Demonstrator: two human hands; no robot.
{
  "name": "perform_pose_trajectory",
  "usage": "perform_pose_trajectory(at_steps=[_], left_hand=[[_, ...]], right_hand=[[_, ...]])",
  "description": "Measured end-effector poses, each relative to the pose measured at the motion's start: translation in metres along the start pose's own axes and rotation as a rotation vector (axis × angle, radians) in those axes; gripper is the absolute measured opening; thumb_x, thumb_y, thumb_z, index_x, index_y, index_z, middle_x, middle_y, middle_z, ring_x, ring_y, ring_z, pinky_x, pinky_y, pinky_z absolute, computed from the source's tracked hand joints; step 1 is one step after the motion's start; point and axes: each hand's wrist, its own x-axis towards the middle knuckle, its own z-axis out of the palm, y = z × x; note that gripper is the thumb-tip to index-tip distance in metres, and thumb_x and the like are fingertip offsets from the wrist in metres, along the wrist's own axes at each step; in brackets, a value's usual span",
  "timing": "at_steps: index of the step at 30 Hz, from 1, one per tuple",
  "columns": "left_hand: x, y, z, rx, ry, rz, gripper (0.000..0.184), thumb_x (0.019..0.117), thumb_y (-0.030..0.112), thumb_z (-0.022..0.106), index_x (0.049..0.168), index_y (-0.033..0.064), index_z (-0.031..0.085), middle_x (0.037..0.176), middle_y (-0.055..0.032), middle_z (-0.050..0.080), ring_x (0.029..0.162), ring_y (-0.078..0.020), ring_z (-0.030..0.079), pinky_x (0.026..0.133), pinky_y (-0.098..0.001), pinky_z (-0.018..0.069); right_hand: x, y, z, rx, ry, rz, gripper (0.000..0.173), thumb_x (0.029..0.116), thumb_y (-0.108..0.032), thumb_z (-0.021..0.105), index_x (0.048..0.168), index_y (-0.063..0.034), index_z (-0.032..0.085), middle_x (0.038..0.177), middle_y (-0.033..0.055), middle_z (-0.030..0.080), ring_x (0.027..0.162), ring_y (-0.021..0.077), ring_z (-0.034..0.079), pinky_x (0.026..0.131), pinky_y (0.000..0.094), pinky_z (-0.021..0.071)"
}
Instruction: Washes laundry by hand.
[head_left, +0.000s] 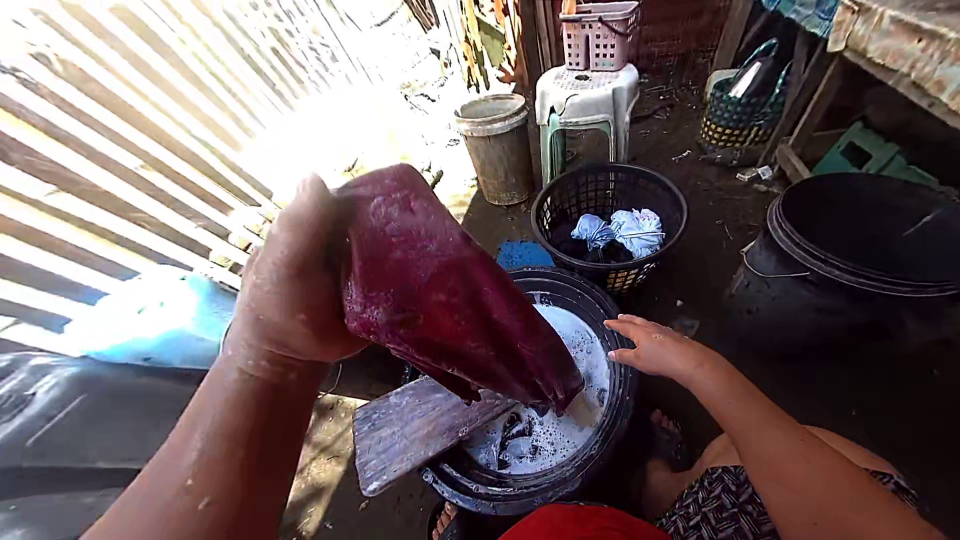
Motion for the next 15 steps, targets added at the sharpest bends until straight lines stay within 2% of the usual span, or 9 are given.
perform_pose_trajectory(at_steps=[3, 4, 6, 7, 8, 9, 10, 12, 15], left_hand=[[-0.023, -0.049, 0.012, -0.034, -0.023, -0.242, 0.048, 0.1004, 0.065, 0.041, 0.111, 0.0276, 0.07, 0.092, 0.0083, 0.074, 0.081, -0.0025, 0.071, 0.068, -0.0254, 0.0617], [-0.035, -0.078, 0.016, 0.035, -0.042, -0.388, 0.052, 0.1002, 0.065, 0.04, 0.116, 0.025, 0.069, 0.093, 0.0063, 0.074, 0.08, -0.0046, 0.071, 0.069, -0.0283, 0.0616], [-0.059, -0.151, 0.031, 0.28, -0.156, -0.651, 0.054, 0.1052, 0.051, 0.035, 0.121, 0.0096, 0.066, 0.094, -0.0058, 0.072, 0.084, -0.015, 0.07, 0.076, -0.0389, 0.0596], [-0.072, -0.195, 0.04, 0.394, -0.276, -0.715, 0.053, 0.1085, 0.046, 0.035, 0.125, 0.0042, 0.065, 0.105, -0.0116, 0.071, 0.096, -0.0197, 0.069, 0.087, -0.0434, 0.0567], [-0.086, -0.24, 0.049, 0.489, -0.433, -0.742, 0.051, 0.1102, 0.04, 0.037, 0.136, 0.0016, 0.059, 0.129, -0.0163, 0.066, 0.12, -0.0247, 0.063, 0.106, -0.0485, 0.0483], [-0.102, -0.283, 0.059, 0.595, -0.591, -0.737, 0.052, 0.1099, 0.037, 0.038, 0.145, 0.0013, 0.053, 0.15, -0.0181, 0.052, 0.142, -0.0298, 0.047, 0.118, -0.0545, 0.0343], [-0.117, -0.318, 0.07, 0.708, -0.729, -0.744, 0.055, 0.1091, 0.04, 0.038, 0.149, 0.0039, 0.049, 0.162, -0.0187, 0.036, 0.153, -0.0359, 0.027, 0.122, -0.0637, 0.0204], [-0.146, -0.366, 0.088, 0.846, -0.874, -0.789, 0.059, 0.1081, 0.049, 0.035, 0.152, 0.012, 0.049, 0.168, -0.0189, 0.021, 0.157, -0.0429, 0.008, 0.117, -0.0764, 0.0065], [-0.171, -0.399, 0.095, 0.891, -0.947, -0.868, 0.064, 0.1079, 0.055, 0.03, 0.156, 0.0152, 0.043, 0.169, -0.0192, 0.02, 0.156, -0.0451, 0.011, 0.116, -0.078, 0.0089]], right_hand=[[0.001, -0.001, -0.005, -0.048, -0.028, -0.023, 0.061, 0.1021, -0.037, 0.063, 0.156, -0.0149, 0.046, 0.159, 0.0186, 0.042, 0.145, 0.0355, 0.043, 0.116, 0.0581, 0.0368], [0.001, -0.002, -0.007, -0.065, -0.034, -0.029, 0.06, 0.1023, -0.037, 0.063, 0.156, -0.0151, 0.046, 0.159, 0.0186, 0.043, 0.145, 0.0354, 0.043, 0.116, 0.0586, 0.0366], [0.0, -0.005, -0.007, -0.104, -0.032, -0.048, 0.058, 0.1025, -0.039, 0.062, 0.155, -0.0168, 0.047, 0.157, 0.0172, 0.045, 0.144, 0.035, 0.045, 0.115, 0.0587, 0.0381], [0.0, -0.007, -0.007, -0.119, -0.033, -0.061, 0.058, 0.1026, -0.039, 0.061, 0.154, -0.0173, 0.048, 0.157, 0.0166, 0.046, 0.144, 0.0345, 0.046, 0.114, 0.058, 0.0389], [-0.001, -0.01, -0.006, -0.133, -0.043, -0.068, 0.058, 0.1029, -0.04, 0.061, 0.154, -0.0179, 0.048, 0.157, 0.0157, 0.046, 0.144, 0.0336, 0.045, 0.115, 0.0572, 0.0388], [-0.002, -0.013, -0.005, -0.146, -0.049, -0.075, 0.057, 0.1029, -0.04, 0.061, 0.154, -0.0183, 0.048, 0.158, 0.0148, 0.046, 0.144, 0.033, 0.045, 0.115, 0.0564, 0.0388], [-0.002, -0.016, -0.004, -0.157, -0.051, -0.086, 0.057, 0.1028, -0.04, 0.061, 0.154, -0.0184, 0.049, 0.157, 0.0144, 0.046, 0.144, 0.0326, 0.045, 0.115, 0.0558, 0.0391], [-0.001, -0.024, -0.003, -0.171, -0.072, -0.085, 0.056, 0.1033, -0.04, 0.06, 0.154, -0.0193, 0.049, 0.158, 0.0131, 0.046, 0.146, 0.0314, 0.043, 0.115, 0.055, 0.0386], [0.003, -0.028, 0.007, -0.182, -0.08, -0.102, 0.054, 0.1032, -0.04, 0.06, 0.153, -0.0213, 0.051, 0.156, 0.0115, 0.048, 0.144, 0.0301, 0.045, 0.114, 0.0546, 0.0402]])
